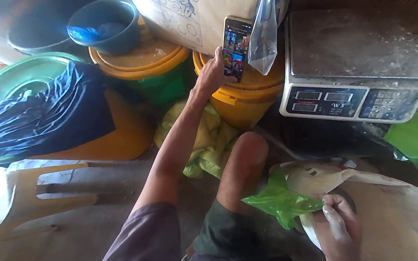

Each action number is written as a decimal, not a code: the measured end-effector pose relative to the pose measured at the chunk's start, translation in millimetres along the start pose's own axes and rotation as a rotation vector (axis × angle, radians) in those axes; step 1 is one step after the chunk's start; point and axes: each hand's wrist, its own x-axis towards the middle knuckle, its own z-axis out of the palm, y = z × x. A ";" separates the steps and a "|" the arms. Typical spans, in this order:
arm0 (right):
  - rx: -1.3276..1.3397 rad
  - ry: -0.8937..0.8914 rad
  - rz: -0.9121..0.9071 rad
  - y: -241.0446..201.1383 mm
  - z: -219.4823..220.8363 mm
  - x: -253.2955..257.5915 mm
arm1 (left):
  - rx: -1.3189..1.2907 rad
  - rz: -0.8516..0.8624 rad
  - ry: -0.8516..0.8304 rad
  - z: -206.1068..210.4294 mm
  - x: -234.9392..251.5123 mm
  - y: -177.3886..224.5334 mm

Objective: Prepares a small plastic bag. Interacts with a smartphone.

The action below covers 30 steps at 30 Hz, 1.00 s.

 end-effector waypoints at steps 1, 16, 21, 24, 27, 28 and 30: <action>-0.002 -0.003 -0.002 0.2 -0.1 0.1 | -0.006 0.008 0.001 0.4 0.2 -1.1; 0.011 -0.012 0.035 -1.5 3.3 -2.2 | -0.214 0.157 -0.100 -21.9 16.7 -37.9; -0.010 -0.008 0.036 -1.1 5.1 -1.1 | -0.237 0.130 -0.065 -23.1 17.5 -39.1; -0.036 -0.007 0.031 -0.3 4.9 -0.5 | -0.283 0.088 -0.068 -24.0 16.5 -37.3; -0.052 0.002 0.032 -0.3 6.6 0.0 | -0.324 0.099 -0.067 -23.5 15.6 -37.2; -0.060 0.008 0.037 0.3 6.7 -0.1 | -0.339 0.095 -0.070 -23.8 15.3 -36.5; -0.076 0.006 0.041 1.5 6.5 -0.1 | -0.362 0.072 -0.073 -23.5 14.4 -34.9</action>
